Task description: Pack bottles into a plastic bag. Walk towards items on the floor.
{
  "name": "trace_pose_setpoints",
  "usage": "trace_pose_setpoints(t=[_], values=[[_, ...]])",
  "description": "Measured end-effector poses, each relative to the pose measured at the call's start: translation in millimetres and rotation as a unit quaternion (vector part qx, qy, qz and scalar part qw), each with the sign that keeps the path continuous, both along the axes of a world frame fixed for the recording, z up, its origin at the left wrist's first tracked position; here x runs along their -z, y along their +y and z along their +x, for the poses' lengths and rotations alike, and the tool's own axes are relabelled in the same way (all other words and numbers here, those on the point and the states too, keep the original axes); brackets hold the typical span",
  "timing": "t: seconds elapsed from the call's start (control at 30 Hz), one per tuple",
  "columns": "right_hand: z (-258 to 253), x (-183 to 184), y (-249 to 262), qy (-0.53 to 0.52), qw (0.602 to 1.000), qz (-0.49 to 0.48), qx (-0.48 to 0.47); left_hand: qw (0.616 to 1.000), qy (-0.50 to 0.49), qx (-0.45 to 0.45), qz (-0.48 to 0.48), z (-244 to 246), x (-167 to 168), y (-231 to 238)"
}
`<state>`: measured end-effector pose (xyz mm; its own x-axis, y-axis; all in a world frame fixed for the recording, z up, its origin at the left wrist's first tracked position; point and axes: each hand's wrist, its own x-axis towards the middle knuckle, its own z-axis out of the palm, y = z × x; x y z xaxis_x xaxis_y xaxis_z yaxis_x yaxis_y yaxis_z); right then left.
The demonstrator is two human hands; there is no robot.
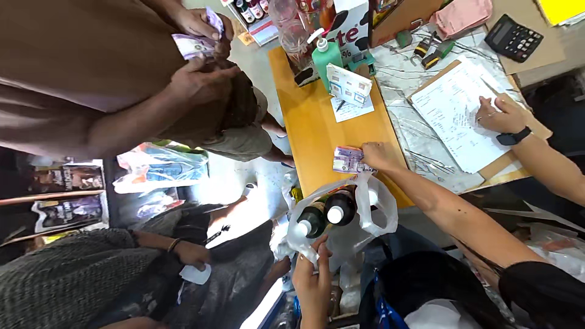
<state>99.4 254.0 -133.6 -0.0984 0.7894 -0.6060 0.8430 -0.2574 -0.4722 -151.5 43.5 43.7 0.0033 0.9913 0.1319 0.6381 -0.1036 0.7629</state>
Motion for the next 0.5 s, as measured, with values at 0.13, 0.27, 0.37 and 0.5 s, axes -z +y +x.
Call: trace_pose_setpoints(t=[0.13, 0.27, 0.37, 0.5], values=[[19.3, 19.6, -9.2, 0.121, 0.989, -0.015, 0.086, 1.000, -0.010, 0.014, 0.008, -0.3, -2.1, 4.1], [73.4, 17.8, -36.8, 0.192, 0.941, 0.082, 0.267, 1.000, -0.026, 0.013, 0.010, 1.5, -2.8, 5.8], [123.9, 18.4, -63.7, 0.171, 0.888, 0.147, 0.400, 0.999, -0.033, 0.020, 0.012, 4.0, -2.1, 7.5], [171.2, 21.2, -95.4, 0.121, 0.839, 0.170, 0.503, 0.999, -0.023, 0.042, 0.023, 8.1, 0.3, 9.9]])
